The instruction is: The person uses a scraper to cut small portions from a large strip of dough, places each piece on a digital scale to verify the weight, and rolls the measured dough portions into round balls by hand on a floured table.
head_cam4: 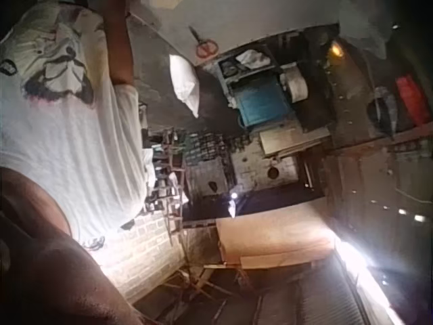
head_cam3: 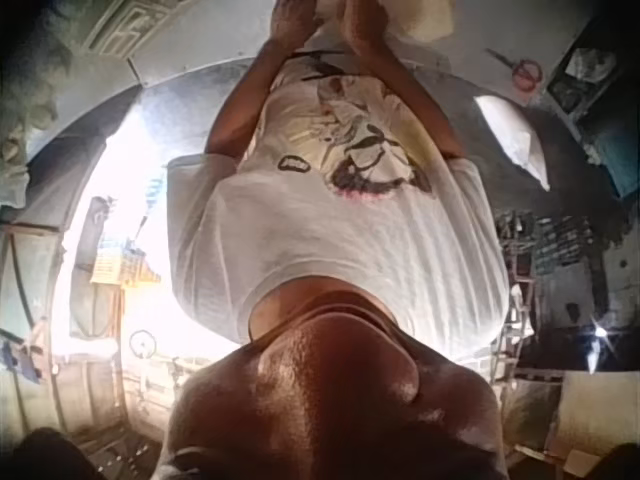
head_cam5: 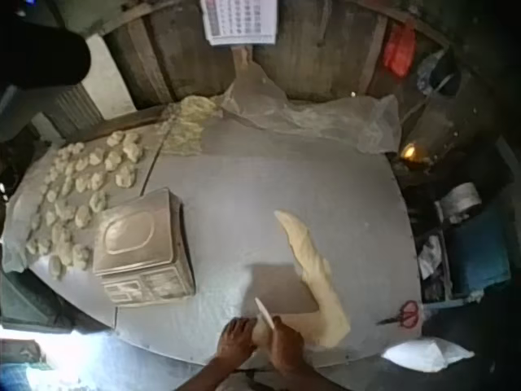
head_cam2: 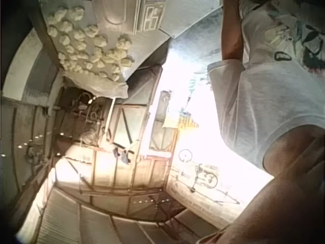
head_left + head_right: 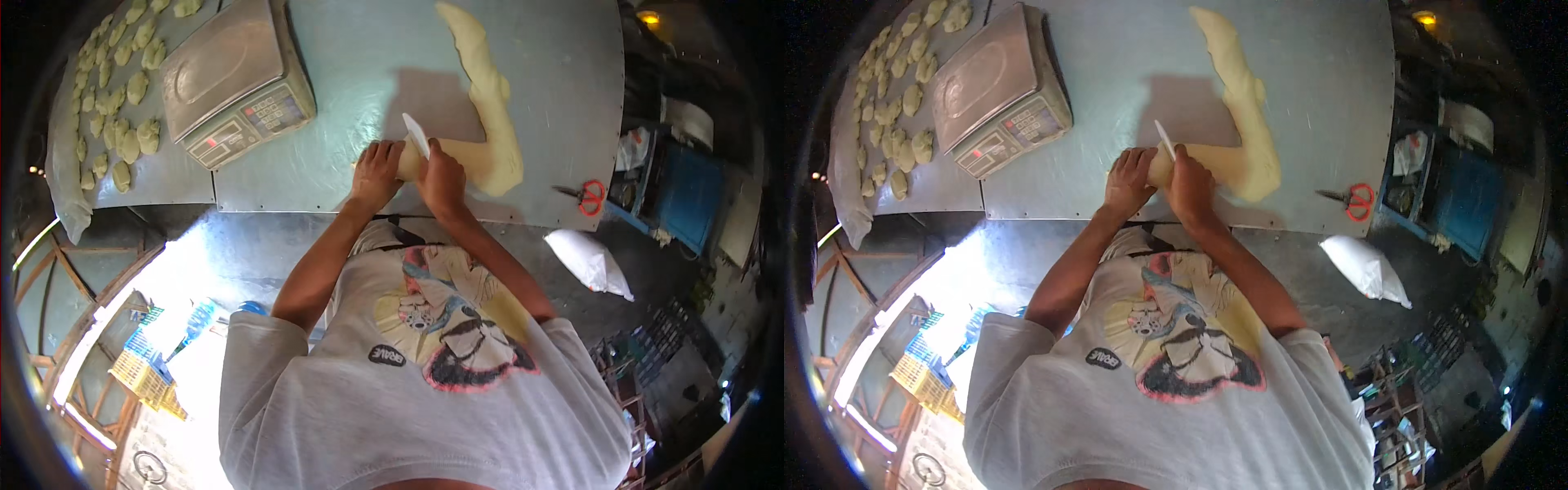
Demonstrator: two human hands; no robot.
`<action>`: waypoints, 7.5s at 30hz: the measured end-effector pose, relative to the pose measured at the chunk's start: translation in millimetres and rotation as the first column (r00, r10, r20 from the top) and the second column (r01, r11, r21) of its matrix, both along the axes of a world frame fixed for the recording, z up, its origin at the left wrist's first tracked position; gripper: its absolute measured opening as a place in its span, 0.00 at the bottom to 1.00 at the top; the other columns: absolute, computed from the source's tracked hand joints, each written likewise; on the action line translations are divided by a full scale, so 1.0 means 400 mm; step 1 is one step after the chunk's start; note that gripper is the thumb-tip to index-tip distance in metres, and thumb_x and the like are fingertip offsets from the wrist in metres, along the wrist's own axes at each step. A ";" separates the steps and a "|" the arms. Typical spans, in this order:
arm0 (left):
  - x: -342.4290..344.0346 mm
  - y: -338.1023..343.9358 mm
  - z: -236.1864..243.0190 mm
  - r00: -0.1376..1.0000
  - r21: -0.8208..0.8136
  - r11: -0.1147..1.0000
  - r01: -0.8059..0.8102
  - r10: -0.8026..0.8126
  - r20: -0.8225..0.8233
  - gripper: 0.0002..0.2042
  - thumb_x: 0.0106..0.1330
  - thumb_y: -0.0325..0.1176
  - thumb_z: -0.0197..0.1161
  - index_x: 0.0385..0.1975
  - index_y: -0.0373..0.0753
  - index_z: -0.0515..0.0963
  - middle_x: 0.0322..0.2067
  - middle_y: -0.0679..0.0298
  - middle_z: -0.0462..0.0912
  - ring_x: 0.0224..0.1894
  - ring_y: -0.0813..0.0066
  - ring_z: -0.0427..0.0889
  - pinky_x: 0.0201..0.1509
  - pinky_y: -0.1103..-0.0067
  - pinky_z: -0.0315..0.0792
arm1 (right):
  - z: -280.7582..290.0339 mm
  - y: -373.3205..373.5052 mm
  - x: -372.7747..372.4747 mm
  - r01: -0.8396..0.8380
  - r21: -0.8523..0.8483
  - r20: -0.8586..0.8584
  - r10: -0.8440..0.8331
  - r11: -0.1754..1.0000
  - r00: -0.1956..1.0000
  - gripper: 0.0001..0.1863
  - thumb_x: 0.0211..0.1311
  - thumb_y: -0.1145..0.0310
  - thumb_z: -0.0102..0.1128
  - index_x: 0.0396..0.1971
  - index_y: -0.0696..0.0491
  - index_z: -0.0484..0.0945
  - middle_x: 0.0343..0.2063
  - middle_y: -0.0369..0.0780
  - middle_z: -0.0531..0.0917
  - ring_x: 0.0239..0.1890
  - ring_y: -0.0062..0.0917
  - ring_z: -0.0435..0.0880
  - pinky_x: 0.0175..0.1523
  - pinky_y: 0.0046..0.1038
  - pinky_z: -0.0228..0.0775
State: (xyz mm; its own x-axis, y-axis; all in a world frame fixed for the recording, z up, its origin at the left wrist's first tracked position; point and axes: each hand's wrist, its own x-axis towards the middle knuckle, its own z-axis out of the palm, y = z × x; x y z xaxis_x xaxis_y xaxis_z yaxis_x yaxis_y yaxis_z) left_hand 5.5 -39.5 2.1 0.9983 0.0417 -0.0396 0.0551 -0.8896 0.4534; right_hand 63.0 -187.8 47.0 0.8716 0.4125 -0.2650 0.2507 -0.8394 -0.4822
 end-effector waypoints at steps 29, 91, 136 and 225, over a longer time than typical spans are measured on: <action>0.011 0.018 -0.018 0.942 -0.212 0.954 -0.213 0.258 0.215 0.20 0.56 0.31 0.69 0.47 0.35 0.73 0.37 0.52 0.81 0.47 0.48 0.79 0.55 0.62 0.71 | -0.047 0.080 0.061 0.270 0.239 0.028 -0.285 0.933 0.958 0.23 0.53 0.77 0.66 0.50 0.63 0.74 0.42 0.55 0.84 0.48 0.47 0.83 0.53 0.35 0.73; 0.166 0.639 0.275 0.566 0.303 0.481 -0.823 0.747 0.349 0.53 0.50 0.67 0.67 0.72 0.42 0.53 0.64 0.38 0.61 0.69 0.38 0.56 0.68 0.44 0.52 | -0.001 -0.302 0.062 0.591 0.392 -0.246 -0.539 0.705 0.806 0.35 0.63 0.58 0.65 0.62 0.65 0.65 0.56 0.49 0.76 0.57 0.36 0.77 0.62 0.35 0.65; 0.092 -0.114 0.103 0.977 -0.327 0.924 0.198 -0.213 -0.010 0.30 0.52 0.37 0.76 0.55 0.38 0.74 0.58 0.53 0.75 0.61 0.60 0.74 0.62 0.68 0.71 | 0.168 -0.469 -0.029 0.878 0.370 -0.657 -0.583 0.302 0.478 0.33 0.51 0.62 0.76 0.55 0.61 0.73 0.47 0.46 0.83 0.49 0.31 0.83 0.48 0.32 0.76; 0.163 0.430 0.318 0.520 0.040 0.695 -0.718 0.497 0.695 0.26 0.62 0.38 0.62 0.54 0.29 0.64 0.48 0.42 0.70 0.57 0.46 0.68 0.60 0.51 0.59 | 0.075 -0.485 0.029 0.617 0.610 -0.504 -0.358 0.497 0.786 0.25 0.58 0.77 0.66 0.55 0.64 0.72 0.49 0.44 0.81 0.50 0.29 0.80 0.59 0.29 0.67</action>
State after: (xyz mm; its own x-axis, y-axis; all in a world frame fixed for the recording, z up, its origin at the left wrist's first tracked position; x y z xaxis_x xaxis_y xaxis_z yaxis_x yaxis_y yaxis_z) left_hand 70.9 132.5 129.3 0.5074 0.5453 0.6672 0.4569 -0.8267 0.3283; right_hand 74.7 -381.8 77.1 0.9311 0.1028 -0.3500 -0.3369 -0.1256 -0.9331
